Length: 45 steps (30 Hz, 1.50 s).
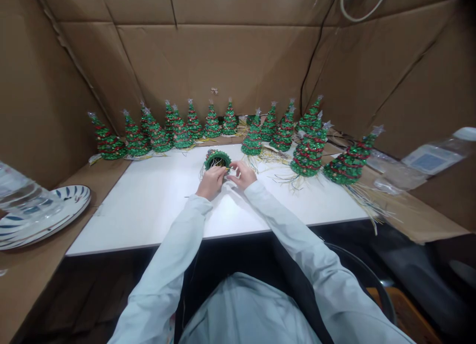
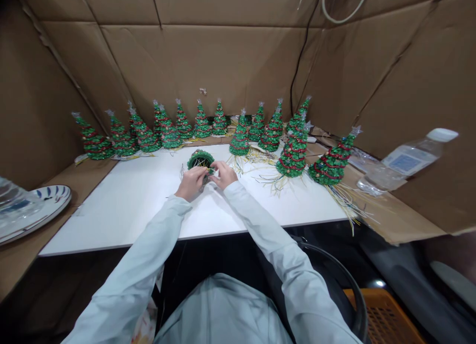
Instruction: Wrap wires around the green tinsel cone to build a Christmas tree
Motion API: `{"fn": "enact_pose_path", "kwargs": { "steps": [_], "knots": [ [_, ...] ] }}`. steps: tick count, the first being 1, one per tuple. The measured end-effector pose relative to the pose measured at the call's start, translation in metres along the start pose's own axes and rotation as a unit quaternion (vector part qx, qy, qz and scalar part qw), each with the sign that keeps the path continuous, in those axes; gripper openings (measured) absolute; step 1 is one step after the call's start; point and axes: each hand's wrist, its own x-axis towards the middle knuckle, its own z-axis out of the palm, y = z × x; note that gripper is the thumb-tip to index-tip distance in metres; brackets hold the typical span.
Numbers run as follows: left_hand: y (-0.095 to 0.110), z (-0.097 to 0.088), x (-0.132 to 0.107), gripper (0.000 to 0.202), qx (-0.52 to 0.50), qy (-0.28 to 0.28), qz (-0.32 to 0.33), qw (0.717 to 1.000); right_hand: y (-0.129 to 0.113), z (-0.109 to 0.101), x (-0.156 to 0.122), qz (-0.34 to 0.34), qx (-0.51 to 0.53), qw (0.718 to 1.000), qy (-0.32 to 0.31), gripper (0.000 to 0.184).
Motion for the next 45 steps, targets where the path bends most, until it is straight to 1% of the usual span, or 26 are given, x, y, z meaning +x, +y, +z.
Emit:
{"fn": "enact_pose_path", "kwargs": {
  "steps": [1, 3, 6, 8, 10, 12, 13, 15, 17, 18, 19, 20, 22, 24, 25, 27, 29, 30, 32, 35, 38, 39, 41, 42, 43, 45],
  "knots": [
    [0.0, 0.0, 0.0, 0.023, -0.002, -0.001, -0.001, 1.0, 0.002, 0.0, -0.001, -0.052, -0.064, 0.997, 0.011, 0.017],
    [0.0, 0.0, 0.0, 0.023, -0.005, -0.001, -0.002, 1.0, 0.004, 0.0, -0.002, -0.107, -0.15, 0.982, 0.031, 0.013],
    [-0.001, 0.001, 0.0, 0.023, -0.005, 0.002, 0.003, 1.0, 0.003, -0.002, -0.001, -0.131, -0.2, 0.97, 0.047, 0.024],
    [-0.003, 0.002, -0.001, 0.022, -0.002, 0.001, 0.005, 1.0, 0.0, -0.003, 0.0, -0.118, -0.187, 0.974, 0.043, 0.025],
    [-0.004, 0.002, -0.001, 0.022, 0.002, -0.004, 0.01, 1.0, -0.004, -0.003, 0.002, -0.054, -0.129, 0.99, 0.036, 0.021],
    [-0.004, 0.001, -0.002, 0.023, 0.007, -0.012, 0.019, 1.0, -0.008, -0.002, 0.004, 0.079, -0.008, 0.997, 0.015, 0.016],
    [-0.004, 0.0, -0.002, 0.024, 0.01, -0.015, 0.024, 1.0, -0.009, -0.001, 0.006, 0.161, 0.074, 0.984, -0.004, 0.015],
    [-0.003, -0.001, -0.002, 0.025, 0.014, -0.018, 0.03, 0.999, -0.01, -0.001, 0.009, 0.301, 0.241, 0.921, -0.056, 0.014],
    [-0.002, -0.002, -0.002, 0.025, 0.016, -0.023, 0.036, 0.999, -0.008, -0.001, 0.011, 0.372, 0.355, 0.851, -0.101, 0.014],
    [-0.001, -0.002, -0.001, 0.025, 0.015, -0.026, 0.039, 0.999, -0.007, -0.001, 0.011, 0.382, 0.38, 0.835, -0.113, 0.013],
    [-0.001, -0.002, -0.001, 0.025, 0.014, -0.029, 0.041, 0.999, -0.005, -0.001, 0.011, 0.379, 0.38, 0.836, -0.117, 0.014],
    [-0.001, -0.002, -0.001, 0.025, 0.012, -0.03, 0.042, 0.999, -0.004, -0.002, 0.009, 0.362, 0.357, 0.854, -0.11, 0.014],
    [-0.002, -0.001, 0.0, 0.025, 0.008, -0.02, 0.035, 0.999, -0.003, -0.002, 0.006, 0.275, 0.246, 0.927, -0.067, 0.013],
    [-0.002, 0.0, 0.0, 0.025, 0.001, -0.002, 0.019, 1.0, -0.002, -0.001, 0.001, 0.127, 0.079, 0.989, -0.015, 0.018],
    [-0.003, 0.001, 0.0, 0.024, -0.004, 0.006, 0.01, 1.0, -0.003, -0.001, 0.0, 0.05, -0.009, 0.999, 0.008, 0.022],
    [-0.003, 0.001, 0.0, 0.024, -0.013, 0.019, -0.006, 1.0, -0.003, 0.0, -0.003, -0.065, -0.157, 0.985, 0.035, 0.021],
    [-0.002, 0.0, 0.001, 0.024, -0.022, 0.025, -0.021, 0.999, -0.003, -0.001, -0.002, -0.127, -0.251, 0.958, 0.046, 0.017],
    [-0.001, 0.0, 0.001, 0.025, -0.026, 0.026, -0.028, 0.999, -0.002, -0.002, -0.001, -0.149, -0.279, 0.948, 0.048, 0.022],
    [0.0, -0.002, 0.001, 0.025, -0.033, 0.025, -0.04, 0.998, -0.001, -0.005, 0.0, -0.186, -0.302, 0.934, 0.04, 0.03],
    [0.001, -0.002, 0.0, 0.026, -0.039, 0.018, -0.047, 0.998, 0.0, -0.008, 0.001, -0.209, -0.282, 0.936, 0.018, 0.034],
    [0.001, -0.002, 0.0, 0.025, -0.041, 0.013, -0.05, 0.998, -0.004, -0.005, 0.001, -0.155, -0.212, 0.964, 0.03, 0.036],
    [0.001, -0.002, -0.001, 0.024, -0.042, 0.011, -0.052, 0.998, -0.006, -0.003, 0.001, -0.114, -0.17, 0.978, 0.045, 0.035],
    [0.0, -0.001, -0.001, 0.025, -0.043, 0.007, -0.054, 0.998, -0.01, 0.002, 0.002, 0.014, -0.044, 0.997, 0.064, 0.034],
    [0.0, -0.001, -0.001, 0.025, -0.044, 0.006, -0.054, 0.998, -0.012, 0.005, 0.004, 0.093, 0.038, 0.993, 0.057, 0.033],
    [0.0, -0.001, -0.001, 0.026, -0.044, 0.005, -0.053, 0.998, -0.013, 0.007, 0.005, 0.171, 0.124, 0.977, 0.038, 0.032],
    [0.0, -0.001, -0.002, 0.026, -0.04, 0.004, -0.051, 0.998, -0.014, 0.01, 0.008, 0.291, 0.271, 0.918, -0.01, 0.027]
  ]
}}
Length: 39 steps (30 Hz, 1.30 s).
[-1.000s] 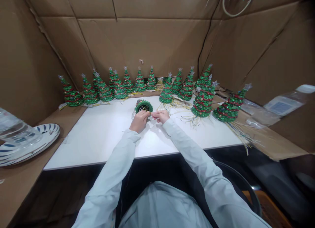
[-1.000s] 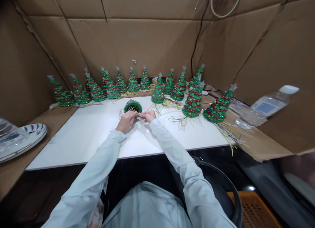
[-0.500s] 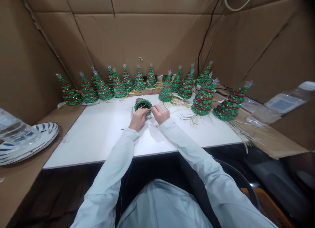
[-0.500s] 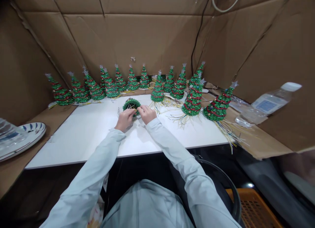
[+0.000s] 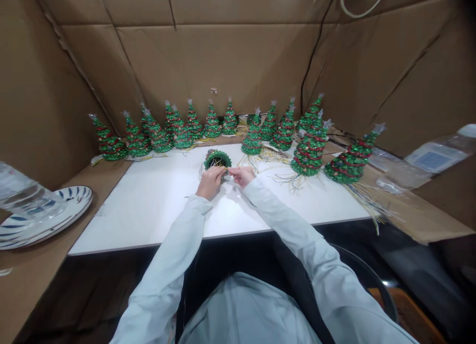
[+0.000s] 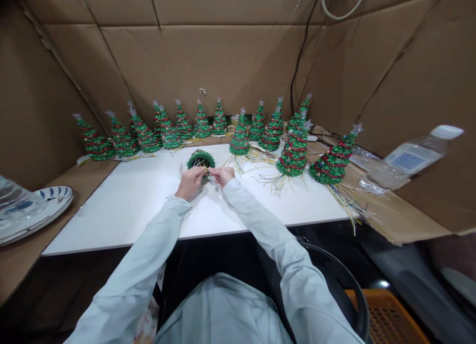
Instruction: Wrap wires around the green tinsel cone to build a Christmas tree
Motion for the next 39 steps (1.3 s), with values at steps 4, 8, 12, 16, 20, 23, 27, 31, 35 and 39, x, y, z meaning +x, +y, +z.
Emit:
{"fn": "enact_pose_path", "kwargs": {
  "steps": [4, 8, 12, 16, 20, 23, 27, 31, 35, 39],
  "knots": [
    [0.001, 0.0, 0.0, 0.026, 0.006, 0.003, 0.003, 1.0, 0.002, -0.003, 0.001, 0.013, 0.018, 1.0, -0.021, 0.021],
    [0.002, 0.0, 0.001, 0.027, 0.003, 0.01, -0.001, 1.0, 0.006, -0.014, 0.0, -0.281, -0.274, 0.919, 0.048, 0.023],
    [0.002, 0.0, 0.001, 0.026, 0.002, 0.008, 0.005, 1.0, 0.009, -0.021, 0.001, -0.417, -0.453, 0.785, 0.063, 0.025],
    [0.002, -0.001, 0.001, 0.027, 0.005, 0.004, 0.009, 1.0, 0.01, -0.022, 0.003, -0.433, -0.476, 0.764, 0.054, 0.039],
    [0.0, -0.001, 0.001, 0.027, 0.006, 0.004, 0.011, 1.0, 0.008, -0.019, -0.001, -0.411, -0.428, 0.802, 0.062, 0.039],
    [-0.001, 0.0, 0.0, 0.026, 0.006, -0.002, 0.012, 1.0, 0.006, -0.013, -0.002, -0.323, -0.31, 0.891, 0.079, 0.033],
    [-0.004, 0.002, -0.001, 0.026, 0.019, -0.007, 0.02, 1.0, 0.002, -0.008, 0.0, -0.019, -0.026, 0.999, -0.005, 0.026],
    [-0.006, 0.006, -0.004, 0.025, 0.035, -0.022, 0.033, 0.999, 0.0, -0.01, 0.001, 0.141, 0.13, 0.974, -0.119, 0.02],
    [-0.005, 0.008, -0.004, 0.025, 0.033, -0.009, 0.023, 0.999, 0.007, -0.013, 0.002, -0.03, -0.009, 0.999, -0.005, 0.024],
    [0.0, 0.004, -0.002, 0.027, 0.007, 0.005, -0.005, 1.0, 0.013, -0.015, 0.002, -0.287, -0.228, 0.928, 0.064, 0.026]
  ]
}}
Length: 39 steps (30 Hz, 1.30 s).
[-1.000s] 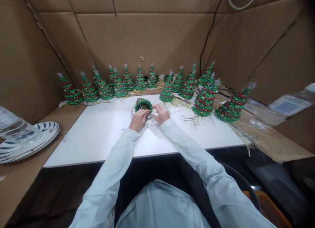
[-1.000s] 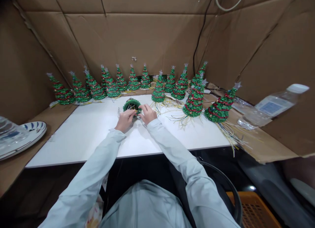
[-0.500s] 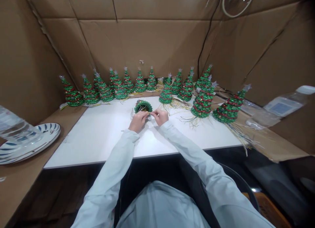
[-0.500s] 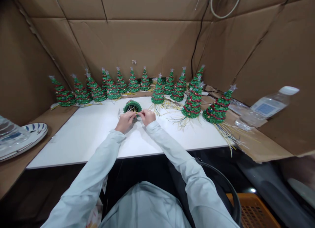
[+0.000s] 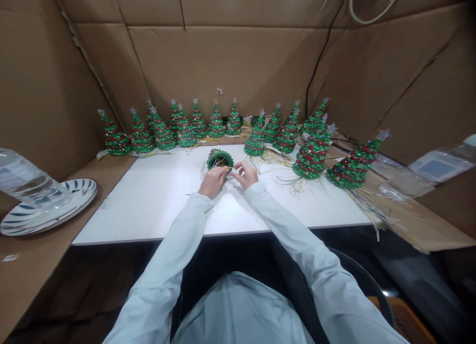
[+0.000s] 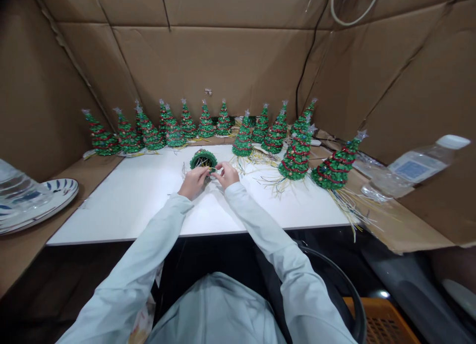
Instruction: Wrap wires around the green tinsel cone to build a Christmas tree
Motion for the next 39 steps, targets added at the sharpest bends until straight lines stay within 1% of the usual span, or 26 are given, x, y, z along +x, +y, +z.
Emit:
{"fn": "enact_pose_path", "kwargs": {
  "steps": [1, 3, 5, 8, 10, 13, 15, 17, 19, 22, 24, 27, 28, 30, 32, 34, 36, 38, 39],
  "knots": [
    [0.002, -0.001, 0.0, 0.027, -0.007, 0.001, -0.01, 1.0, 0.0, 0.0, -0.001, -0.029, -0.032, 0.999, 0.002, 0.025],
    [0.005, -0.004, 0.001, 0.028, -0.02, 0.0, -0.029, 0.999, 0.0, 0.0, -0.002, -0.051, -0.07, 0.996, 0.012, 0.029],
    [0.008, -0.005, 0.002, 0.028, -0.028, -0.002, -0.037, 0.999, -0.001, 0.0, -0.003, -0.048, -0.086, 0.995, 0.028, 0.03],
    [0.008, -0.005, 0.002, 0.028, -0.034, -0.01, -0.037, 0.999, 0.0, 0.0, -0.002, -0.025, -0.086, 0.995, 0.045, 0.029],
    [0.007, -0.005, 0.002, 0.027, -0.033, -0.013, -0.037, 0.999, 0.0, 0.0, -0.001, -0.022, -0.069, 0.997, 0.035, 0.028],
    [0.007, -0.004, 0.002, 0.027, -0.032, -0.017, -0.045, 0.998, -0.001, -0.002, -0.001, -0.023, -0.036, 0.999, 0.001, 0.027],
    [0.008, -0.005, 0.002, 0.027, -0.046, -0.017, -0.059, 0.997, -0.003, -0.003, 0.0, -0.003, -0.014, 1.0, -0.017, 0.025],
    [0.011, -0.006, 0.002, 0.029, -0.092, -0.012, -0.089, 0.992, -0.004, -0.003, 0.0, 0.028, 0.014, 0.999, -0.027, 0.025],
    [0.014, -0.008, 0.003, 0.034, -0.17, 0.01, -0.136, 0.976, -0.004, -0.002, -0.001, 0.058, 0.048, 0.997, -0.03, 0.025],
    [0.017, -0.011, 0.005, 0.042, -0.297, 0.073, -0.206, 0.929, -0.001, -0.001, -0.001, 0.082, 0.09, 0.992, -0.025, 0.025],
    [0.019, -0.013, 0.007, 0.044, -0.355, 0.109, -0.237, 0.898, 0.0, 0.0, -0.003, 0.083, 0.104, 0.991, -0.02, 0.024],
    [0.02, -0.016, 0.009, 0.045, -0.403, 0.128, -0.261, 0.868, 0.001, 0.0, -0.004, 0.084, 0.13, 0.988, -0.024, 0.023],
    [0.02, -0.017, 0.01, 0.045, -0.414, 0.129, -0.261, 0.862, 0.0, 0.001, -0.003, 0.096, 0.151, 0.983, -0.029, 0.023],
    [0.02, -0.02, 0.009, 0.046, -0.423, 0.137, -0.253, 0.859, -0.001, 0.001, -0.002, 0.151, 0.212, 0.964, -0.05, 0.024],
    [0.018, -0.022, 0.007, 0.047, -0.403, 0.169, -0.247, 0.865, -0.001, 0.0, 0.001, 0.222, 0.283, 0.929, -0.091, 0.026],
    [0.014, -0.024, 0.004, 0.047, -0.347, 0.229, -0.254, 0.873, 0.0, -0.002, 0.003, 0.275, 0.34, 0.889, -0.134, 0.028],
    [0.01, -0.026, 0.001, 0.045, -0.263, 0.281, -0.268, 0.883, 0.003, -0.005, 0.005, 0.306, 0.376, 0.86, -0.161, 0.038],
    [0.007, -0.029, -0.002, 0.042, -0.173, 0.311, -0.267, 0.896, 0.007, -0.008, 0.006, 0.318, 0.396, 0.848, -0.155, 0.051],
    [0.007, -0.03, -0.003, 0.04, -0.131, 0.325, -0.262, 0.899, 0.009, -0.009, 0.007, 0.315, 0.398, 0.85, -0.139, 0.055]
  ]
}}
